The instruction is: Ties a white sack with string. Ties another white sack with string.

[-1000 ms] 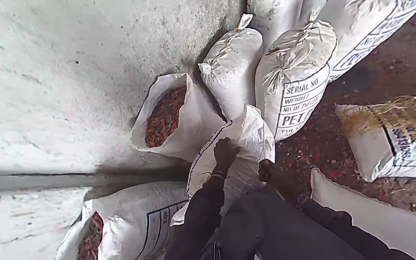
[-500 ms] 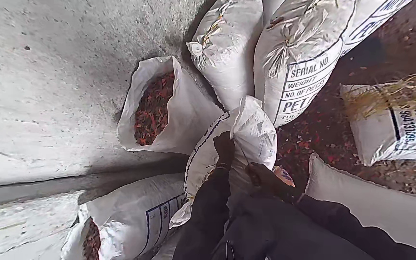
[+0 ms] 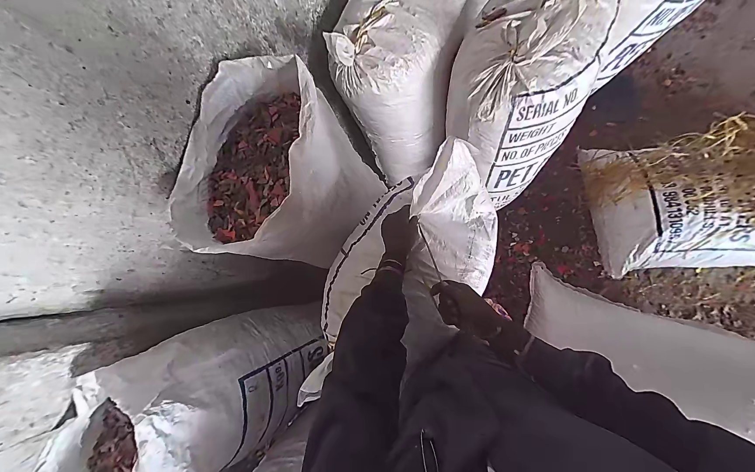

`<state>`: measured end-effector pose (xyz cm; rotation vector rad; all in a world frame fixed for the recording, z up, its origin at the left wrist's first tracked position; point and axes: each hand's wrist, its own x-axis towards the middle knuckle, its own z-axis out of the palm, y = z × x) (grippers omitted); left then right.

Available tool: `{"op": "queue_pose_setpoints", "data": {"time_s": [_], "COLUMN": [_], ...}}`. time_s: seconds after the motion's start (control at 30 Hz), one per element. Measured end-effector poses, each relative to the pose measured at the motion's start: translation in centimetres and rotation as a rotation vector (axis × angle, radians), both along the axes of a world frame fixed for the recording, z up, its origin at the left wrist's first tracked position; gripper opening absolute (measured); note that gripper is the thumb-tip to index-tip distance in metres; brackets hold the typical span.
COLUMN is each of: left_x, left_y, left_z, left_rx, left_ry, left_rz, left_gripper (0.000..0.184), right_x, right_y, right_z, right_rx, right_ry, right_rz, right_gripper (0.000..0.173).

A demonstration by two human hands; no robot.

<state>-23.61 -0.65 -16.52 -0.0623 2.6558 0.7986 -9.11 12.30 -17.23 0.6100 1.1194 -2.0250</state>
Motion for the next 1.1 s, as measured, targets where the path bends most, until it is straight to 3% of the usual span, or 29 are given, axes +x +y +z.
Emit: {"op": "queue_pose_setpoints", "data": {"time_s": [0.23, 0.43, 0.53, 0.63, 0.77, 0.97, 1.1], "left_x": [2.4, 2.5, 2.2, 2.4, 1.7, 1.8, 2.0], "left_y": [0.8, 1.2, 1.1, 0.9, 1.4, 2.0, 2.4], "left_z": [-0.8, -0.3, 0.4, 0.0, 1.5, -0.1, -0.6], "left_rx": [-0.041, -0.073, -0.091, -0.020, -0.047, -0.015, -0.031], "left_ry": [0.200, 0.082, 0.048, 0.152, -0.062, 0.111, 0.146], "left_rz": [-0.092, -0.086, -0.106, -0.055, -0.012, 0.152, 0.198], "left_gripper": [0.032, 0.031, 0.028, 0.029, 0.031, 0.022, 0.021], "right_x": [-2.0, -6.2, -6.8, -7.8, -10.4, -16.1, -18.0], "right_y": [3.0, 6.1, 6.8, 7.0, 7.1, 0.1, 1.6], "right_z": [0.8, -0.2, -1.7, -2.3, -2.1, 0.8, 3.6], "right_rx": [0.224, 0.677, 0.830, 0.974, 0.970, 0.990, 0.902], "right_ry": [0.060, 0.388, 0.610, 0.796, 0.944, 0.926, 1.046], "right_rz": [0.095, 0.410, 0.460, 0.476, 0.559, 0.914, 1.304], "right_gripper": [0.019, 0.028, 0.029, 0.030, 0.030, 0.038, 0.037]}}
